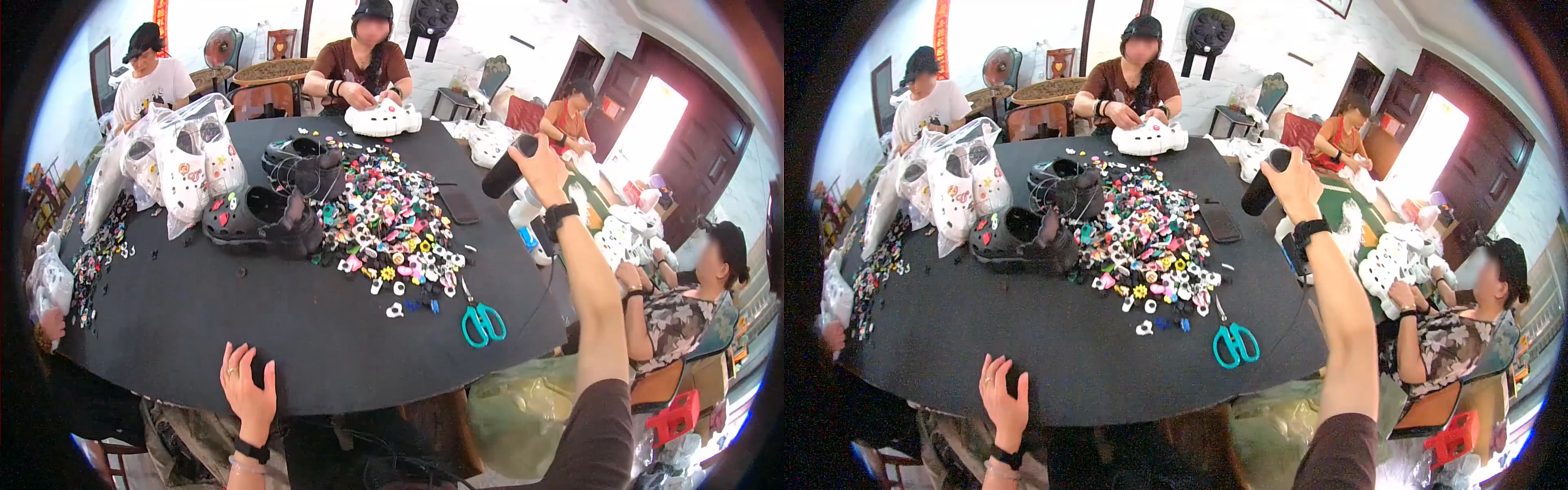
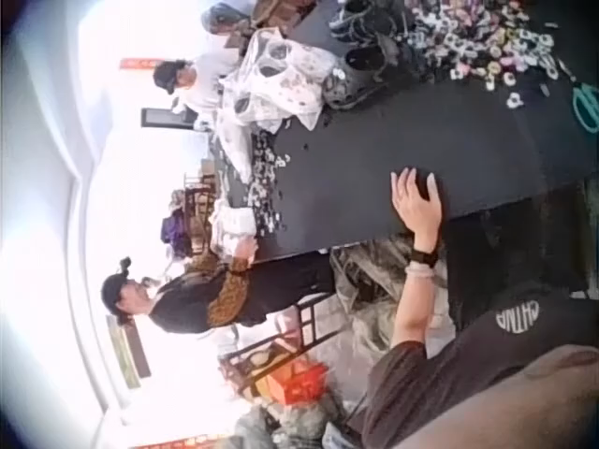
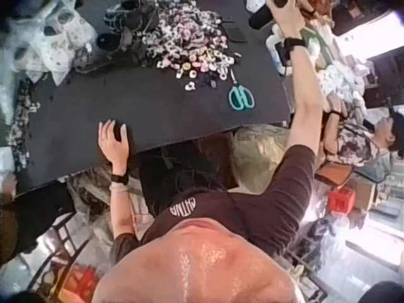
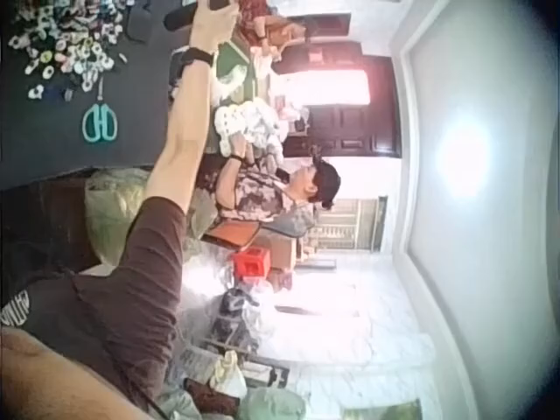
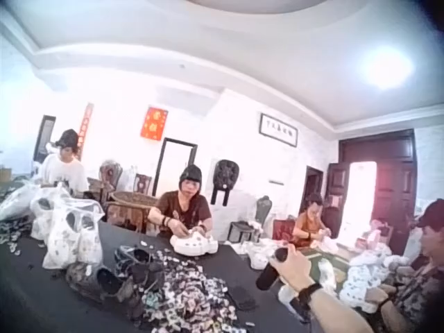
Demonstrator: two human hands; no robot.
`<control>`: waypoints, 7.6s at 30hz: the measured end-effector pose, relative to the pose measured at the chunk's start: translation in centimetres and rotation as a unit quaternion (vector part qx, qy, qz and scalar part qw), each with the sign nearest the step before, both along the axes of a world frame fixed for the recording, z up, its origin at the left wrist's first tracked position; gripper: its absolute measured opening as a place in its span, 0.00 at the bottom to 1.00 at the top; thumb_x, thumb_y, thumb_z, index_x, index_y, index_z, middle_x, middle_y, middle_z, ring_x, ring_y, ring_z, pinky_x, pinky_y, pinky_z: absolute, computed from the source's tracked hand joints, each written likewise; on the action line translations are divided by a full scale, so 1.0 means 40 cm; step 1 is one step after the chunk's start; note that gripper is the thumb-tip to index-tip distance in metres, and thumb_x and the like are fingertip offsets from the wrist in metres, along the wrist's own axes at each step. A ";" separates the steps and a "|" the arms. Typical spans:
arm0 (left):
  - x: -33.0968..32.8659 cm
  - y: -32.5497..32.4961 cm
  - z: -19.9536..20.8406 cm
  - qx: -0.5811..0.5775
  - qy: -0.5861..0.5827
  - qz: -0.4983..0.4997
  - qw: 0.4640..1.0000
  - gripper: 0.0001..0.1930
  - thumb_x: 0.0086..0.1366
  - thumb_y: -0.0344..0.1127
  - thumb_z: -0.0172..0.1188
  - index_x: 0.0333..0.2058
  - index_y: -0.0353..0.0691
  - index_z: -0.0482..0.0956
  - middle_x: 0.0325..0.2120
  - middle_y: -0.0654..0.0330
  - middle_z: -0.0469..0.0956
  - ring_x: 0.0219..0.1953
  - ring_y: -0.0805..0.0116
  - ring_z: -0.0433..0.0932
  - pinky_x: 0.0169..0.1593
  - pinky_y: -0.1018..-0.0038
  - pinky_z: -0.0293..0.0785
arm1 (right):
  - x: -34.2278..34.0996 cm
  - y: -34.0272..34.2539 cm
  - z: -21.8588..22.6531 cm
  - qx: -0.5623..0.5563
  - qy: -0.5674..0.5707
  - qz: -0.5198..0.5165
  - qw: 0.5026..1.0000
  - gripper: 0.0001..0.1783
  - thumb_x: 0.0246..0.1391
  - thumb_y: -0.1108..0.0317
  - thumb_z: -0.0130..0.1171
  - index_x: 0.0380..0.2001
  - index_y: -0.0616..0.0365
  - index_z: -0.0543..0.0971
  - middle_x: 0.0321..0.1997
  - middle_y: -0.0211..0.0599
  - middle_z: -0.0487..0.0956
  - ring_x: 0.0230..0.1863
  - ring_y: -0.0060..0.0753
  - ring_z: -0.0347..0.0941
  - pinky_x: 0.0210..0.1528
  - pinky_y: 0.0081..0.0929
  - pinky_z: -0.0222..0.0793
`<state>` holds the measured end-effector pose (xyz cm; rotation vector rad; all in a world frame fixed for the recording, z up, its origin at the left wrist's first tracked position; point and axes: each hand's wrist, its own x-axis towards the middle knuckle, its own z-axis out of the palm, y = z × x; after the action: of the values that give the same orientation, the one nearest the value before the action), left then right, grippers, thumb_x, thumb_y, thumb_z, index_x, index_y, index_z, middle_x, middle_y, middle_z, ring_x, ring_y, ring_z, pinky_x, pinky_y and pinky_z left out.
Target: Decorate shoes with charms and pack them into plastic bags.
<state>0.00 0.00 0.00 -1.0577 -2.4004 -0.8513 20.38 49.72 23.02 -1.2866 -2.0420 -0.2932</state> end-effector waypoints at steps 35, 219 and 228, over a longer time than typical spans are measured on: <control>-0.003 0.016 0.025 0.039 -0.025 0.024 0.999 0.15 0.50 0.39 0.65 0.36 0.41 0.77 0.43 0.58 0.74 0.53 0.56 0.70 0.55 0.59 0.63 | -0.865 -0.318 -0.259 -0.126 -0.305 0.264 0.906 0.66 0.20 0.28 0.64 0.57 0.70 0.62 0.58 0.57 0.65 0.60 0.49 0.61 0.63 0.42 0.50; 0.064 -0.105 0.335 0.101 -0.149 -0.229 0.956 0.05 0.55 0.27 0.62 0.32 0.39 0.82 0.28 0.63 0.77 0.28 0.75 0.73 0.31 0.81 0.68 | -0.011 -0.953 -0.461 -0.722 0.210 0.605 0.263 0.36 0.53 0.30 0.38 0.45 0.52 0.68 0.37 0.28 0.72 0.32 0.18 0.67 0.34 0.18 0.58; 0.053 -0.129 0.315 0.085 -0.137 -0.220 0.962 0.04 0.55 0.26 0.62 0.31 0.38 0.82 0.27 0.63 0.78 0.29 0.75 0.73 0.32 0.81 0.67 | -0.039 -0.952 -0.433 -0.734 0.262 0.532 0.332 0.22 0.59 0.46 0.48 0.37 0.56 0.71 0.26 0.24 0.70 0.25 0.16 0.66 0.28 0.15 0.62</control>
<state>2.12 -5.14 12.62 -1.5174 -2.2774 -1.4084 18.80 11.66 5.71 -0.0940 -1.6067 2.6564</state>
